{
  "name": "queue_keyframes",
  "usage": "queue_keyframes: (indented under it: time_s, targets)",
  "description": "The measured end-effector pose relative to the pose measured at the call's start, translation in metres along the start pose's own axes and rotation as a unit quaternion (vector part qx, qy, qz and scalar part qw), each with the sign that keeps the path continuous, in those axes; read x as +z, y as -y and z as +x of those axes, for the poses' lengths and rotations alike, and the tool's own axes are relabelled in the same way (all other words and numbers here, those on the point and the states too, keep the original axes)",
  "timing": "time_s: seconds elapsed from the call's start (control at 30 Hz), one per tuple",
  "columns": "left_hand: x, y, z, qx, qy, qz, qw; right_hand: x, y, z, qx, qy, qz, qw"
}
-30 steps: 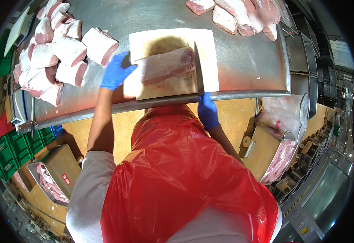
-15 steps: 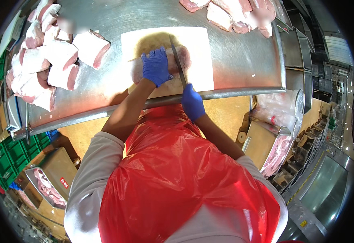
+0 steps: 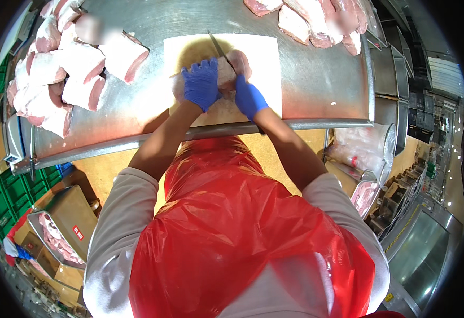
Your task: The person repeatedly picks up large pieces of pork belly from a stainless steel table, places them on a cutting board, and slices them into smaller portions using a knife. The cut pieces are set aside on the table as the process continues.
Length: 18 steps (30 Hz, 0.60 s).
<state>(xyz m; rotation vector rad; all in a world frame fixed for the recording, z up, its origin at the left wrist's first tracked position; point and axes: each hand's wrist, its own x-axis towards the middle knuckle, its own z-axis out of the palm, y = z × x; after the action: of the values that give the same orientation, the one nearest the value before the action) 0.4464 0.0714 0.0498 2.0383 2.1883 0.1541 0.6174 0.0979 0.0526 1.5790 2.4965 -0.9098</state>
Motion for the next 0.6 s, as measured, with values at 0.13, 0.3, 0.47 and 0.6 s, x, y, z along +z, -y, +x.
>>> queue_keyframes:
  time_s: [0.13,0.3,0.47,0.6]
  targets:
    - [-0.025,0.024,0.014,-0.058,0.032,-0.053,0.996,0.025,-0.042,-0.108,0.021,-0.016,0.06,0.998]
    - [-0.063,0.13,0.03,-0.115,0.177,-0.481,0.851,0.004,-0.057,-0.198,0.111,0.097,-0.027,0.989]
    - [-0.019,0.17,-0.063,-0.157,0.004,-0.935,0.318,0.013,-0.059,-0.203,0.141,-0.052,0.061,0.987]
    - [-0.053,0.21,-0.094,-0.216,-0.176,-0.894,0.351,0.017,-0.05,-0.177,0.162,-0.118,0.269,0.942]
